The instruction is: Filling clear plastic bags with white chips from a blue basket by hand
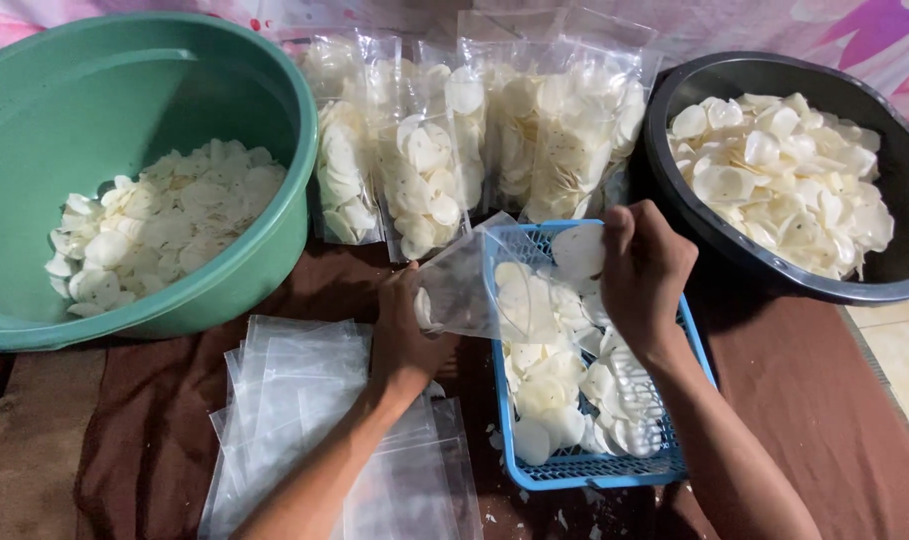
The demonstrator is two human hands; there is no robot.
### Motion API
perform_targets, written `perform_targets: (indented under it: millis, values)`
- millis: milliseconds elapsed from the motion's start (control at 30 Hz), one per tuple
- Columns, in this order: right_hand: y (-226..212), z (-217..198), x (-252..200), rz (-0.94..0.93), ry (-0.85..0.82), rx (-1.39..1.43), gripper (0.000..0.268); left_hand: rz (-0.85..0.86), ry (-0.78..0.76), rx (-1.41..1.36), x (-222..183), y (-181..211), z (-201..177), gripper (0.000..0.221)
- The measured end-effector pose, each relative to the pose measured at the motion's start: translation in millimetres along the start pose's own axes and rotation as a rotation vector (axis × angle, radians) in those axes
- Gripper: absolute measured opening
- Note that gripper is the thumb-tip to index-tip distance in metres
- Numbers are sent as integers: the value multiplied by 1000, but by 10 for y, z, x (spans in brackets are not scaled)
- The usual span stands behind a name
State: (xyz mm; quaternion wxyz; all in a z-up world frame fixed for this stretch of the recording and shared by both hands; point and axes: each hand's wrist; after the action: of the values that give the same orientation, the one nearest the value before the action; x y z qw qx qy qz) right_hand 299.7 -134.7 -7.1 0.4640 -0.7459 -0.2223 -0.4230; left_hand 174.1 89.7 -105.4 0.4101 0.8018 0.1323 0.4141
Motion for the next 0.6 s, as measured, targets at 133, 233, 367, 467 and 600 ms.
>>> perform_targets:
  millis: [133, 233, 367, 467, 600]
  values:
    - [-122, 62, -60, -56, 3, 42, 36, 43, 25, 30, -18, -93, 65, 86]
    - [-311, 84, -75, -83, -78, 107, 23, 84, 23, 55, -15, -79, 45, 86]
    - [-396, 80, -83, -154, -165, 301, 34, -83, -45, -18, 4, -71, 42, 87]
    - [-166, 138, -93, -186, -146, 316, 53, -161, -3, -103, 1, -95, 43, 96]
    - [-300, 27, 114, -259, -258, 112, 21, -286, -131, -171, 103, 157, -35, 89]
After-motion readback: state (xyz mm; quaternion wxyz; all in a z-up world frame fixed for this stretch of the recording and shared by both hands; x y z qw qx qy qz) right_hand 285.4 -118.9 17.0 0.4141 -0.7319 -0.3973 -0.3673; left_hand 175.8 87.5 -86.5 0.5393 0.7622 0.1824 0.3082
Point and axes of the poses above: each hand's wrist, its own x-axis towards the middle knuckle, its own z-axis out of the palm, y = z × x, and after that the axes turned 14 degrees about y, right-handed
